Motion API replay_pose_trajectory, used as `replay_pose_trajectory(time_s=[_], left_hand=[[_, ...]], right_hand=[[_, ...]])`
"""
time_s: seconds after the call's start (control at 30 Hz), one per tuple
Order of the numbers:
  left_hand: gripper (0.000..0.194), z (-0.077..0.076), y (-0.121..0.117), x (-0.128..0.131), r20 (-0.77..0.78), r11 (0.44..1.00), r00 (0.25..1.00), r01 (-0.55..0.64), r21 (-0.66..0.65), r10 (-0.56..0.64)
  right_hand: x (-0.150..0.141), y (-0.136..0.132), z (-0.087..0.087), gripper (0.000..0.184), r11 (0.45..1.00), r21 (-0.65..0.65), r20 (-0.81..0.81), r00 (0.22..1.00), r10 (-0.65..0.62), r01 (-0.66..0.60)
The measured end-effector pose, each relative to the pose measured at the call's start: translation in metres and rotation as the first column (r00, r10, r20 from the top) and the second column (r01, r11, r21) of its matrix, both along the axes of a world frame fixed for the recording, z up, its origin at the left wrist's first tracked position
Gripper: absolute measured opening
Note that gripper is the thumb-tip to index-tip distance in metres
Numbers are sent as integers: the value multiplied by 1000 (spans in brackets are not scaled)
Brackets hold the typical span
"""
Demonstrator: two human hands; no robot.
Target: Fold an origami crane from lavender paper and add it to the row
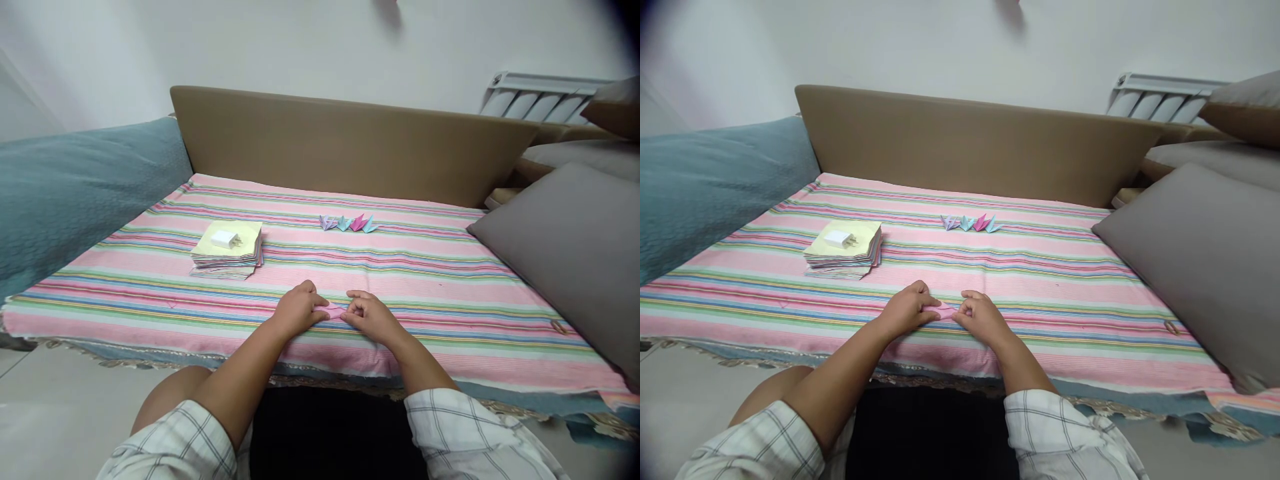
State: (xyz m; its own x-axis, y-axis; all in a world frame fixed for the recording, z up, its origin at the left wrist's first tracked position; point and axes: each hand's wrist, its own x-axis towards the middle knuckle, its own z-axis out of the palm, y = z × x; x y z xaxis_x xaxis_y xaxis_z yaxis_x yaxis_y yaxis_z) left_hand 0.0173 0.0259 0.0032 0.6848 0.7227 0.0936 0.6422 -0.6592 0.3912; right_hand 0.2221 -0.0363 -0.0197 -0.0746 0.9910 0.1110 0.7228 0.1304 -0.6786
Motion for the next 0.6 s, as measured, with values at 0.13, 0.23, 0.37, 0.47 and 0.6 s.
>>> replay_pose_trajectory(time_s=[0.13,0.23,0.37,0.47,0.6], left_hand=[[31,0,0,0,7,1000,1000,5,-2,-5],[31,1,0,1,2,1000,1000,5,-6,-5],[30,2,-1,1,0,1000,1000,1,-13,-1],[30,3,-1,1,1,1000,1000,-7,-25,7],[30,4,-2,0,2,999,1000,-11,-35,11]], right_hand=[[-2,0,-1,16,991,133,11,1000,14,-15],[-3,0,-4,28,976,191,68,993,97,-109],[-2,-2,-9,29,970,197,182,977,108,-143],[-1,-3,-11,28,966,207,219,970,109,-156],[-3,-4,-8,26,971,193,201,974,103,-142]])
